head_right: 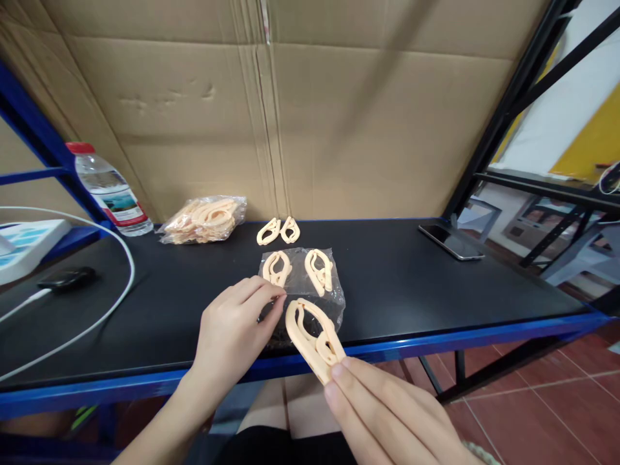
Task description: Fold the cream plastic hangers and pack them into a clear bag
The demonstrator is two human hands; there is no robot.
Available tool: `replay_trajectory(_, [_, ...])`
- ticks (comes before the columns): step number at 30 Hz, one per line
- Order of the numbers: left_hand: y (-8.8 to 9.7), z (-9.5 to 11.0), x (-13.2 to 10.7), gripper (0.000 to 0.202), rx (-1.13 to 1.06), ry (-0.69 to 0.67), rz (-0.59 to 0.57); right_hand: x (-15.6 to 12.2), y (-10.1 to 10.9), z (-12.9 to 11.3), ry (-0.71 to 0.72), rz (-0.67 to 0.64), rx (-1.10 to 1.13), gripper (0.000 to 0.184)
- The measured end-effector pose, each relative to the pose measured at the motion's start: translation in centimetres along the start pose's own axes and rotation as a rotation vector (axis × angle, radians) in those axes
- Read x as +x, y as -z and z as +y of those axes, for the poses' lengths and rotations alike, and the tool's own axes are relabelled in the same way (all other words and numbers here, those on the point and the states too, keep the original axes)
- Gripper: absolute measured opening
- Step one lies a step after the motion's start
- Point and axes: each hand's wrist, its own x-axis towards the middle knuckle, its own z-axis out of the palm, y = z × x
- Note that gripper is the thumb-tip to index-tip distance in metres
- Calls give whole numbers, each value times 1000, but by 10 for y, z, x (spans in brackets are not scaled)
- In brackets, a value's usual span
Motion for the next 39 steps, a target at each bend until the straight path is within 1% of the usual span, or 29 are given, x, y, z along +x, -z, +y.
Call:
replay_trajectory(3, [0, 2, 6, 16, -20, 25, 55, 19, -18, 5, 80, -8, 6, 37])
replay_trajectory(4, [0, 3, 8, 17, -18, 27, 65, 27, -26, 8, 90, 38, -9, 36])
replay_trajectory(5, [0, 4, 10, 17, -12, 29, 70, 36, -34, 11, 142, 101, -27, 35])
replay_trajectory(7, [-1, 4, 13, 17, 2, 31, 74, 53, -51, 19, 188, 110, -108, 28])
replay_trajectory(10, [-1, 7, 15, 15, 0, 35, 68, 72, -73, 31, 180, 15, -259, 23])
replay_trajectory(12, [-1, 12, 12, 13, -13, 32, 68, 77, -84, 37, 171, -58, -312, 24])
replay_trajectory(14, [-1, 21, 5, 14, -43, -1, 63, 78, -91, 40, 159, -79, -331, 28])
replay_trajectory(17, [-2, 36, -10, 19, -105, -108, 22, 75, -92, 42, 146, -45, -358, 33])
replay_trajectory(18, [-4, 40, -15, 19, -123, -111, 2, 75, -91, 43, 151, -48, -375, 34])
replay_trajectory(21, [-10, 46, -25, 19, -200, -58, -93, 73, -83, 48, 170, -109, -448, 33])
replay_trajectory(23, [-15, 47, -29, 20, -177, -51, -151, 72, -80, 53, 171, -127, -491, 31])
replay_trajectory(26, [-22, 46, -34, 41, -90, -89, -181, 71, -82, 59, 167, -120, -525, 28])
replay_trajectory(28, [-25, 45, -37, 49, -56, -111, -185, 71, -85, 61, 160, -132, -534, 26])
replay_trajectory(33, [-25, 43, -42, 48, -14, -147, -213, 71, -90, 65, 127, -182, -553, 22])
replay_trajectory(39, [-22, 39, -43, 50, 4, -172, -242, 69, -88, 68, 76, -238, -507, 20])
